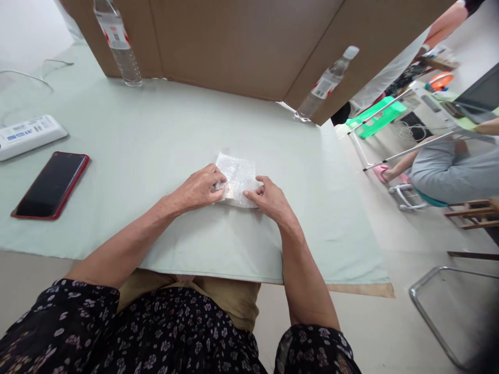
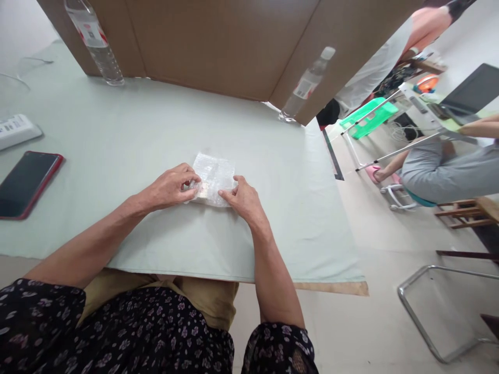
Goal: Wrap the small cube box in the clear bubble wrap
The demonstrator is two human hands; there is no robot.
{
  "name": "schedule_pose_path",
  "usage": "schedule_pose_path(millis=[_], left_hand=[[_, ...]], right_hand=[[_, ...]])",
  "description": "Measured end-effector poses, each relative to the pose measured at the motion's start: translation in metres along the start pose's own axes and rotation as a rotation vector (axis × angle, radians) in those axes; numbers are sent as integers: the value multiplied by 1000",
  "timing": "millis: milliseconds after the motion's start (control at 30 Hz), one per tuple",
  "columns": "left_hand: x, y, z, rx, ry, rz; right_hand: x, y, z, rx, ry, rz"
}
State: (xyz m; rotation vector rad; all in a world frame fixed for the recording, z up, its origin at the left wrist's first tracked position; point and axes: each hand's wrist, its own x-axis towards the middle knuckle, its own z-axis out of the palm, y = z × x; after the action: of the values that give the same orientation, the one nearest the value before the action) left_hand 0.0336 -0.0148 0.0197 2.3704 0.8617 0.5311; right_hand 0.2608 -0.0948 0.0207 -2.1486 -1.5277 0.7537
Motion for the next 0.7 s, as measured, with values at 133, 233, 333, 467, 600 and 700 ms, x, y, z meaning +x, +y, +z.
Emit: schedule_pose_path(millis=[133, 233, 333, 467, 600, 700], left_hand=[[-1, 4, 0, 49, -4, -52], [-1, 5, 0, 76, -18, -83], [0, 4, 1, 77, -31, -80], [1, 2, 2, 45, -34, -75], [1, 4, 2, 60, -31, -78], [2, 7, 2, 77, -36, -92]], right_hand=[[-3, 6, -13, -2, -18, 82], [-7, 5, -19, 47, -74, 118], [-7, 0, -12, 70, -125, 83], [-2, 0, 6, 185, -94, 32], [3, 6, 18, 354, 59, -102], [1, 2, 24, 455, 128, -242]])
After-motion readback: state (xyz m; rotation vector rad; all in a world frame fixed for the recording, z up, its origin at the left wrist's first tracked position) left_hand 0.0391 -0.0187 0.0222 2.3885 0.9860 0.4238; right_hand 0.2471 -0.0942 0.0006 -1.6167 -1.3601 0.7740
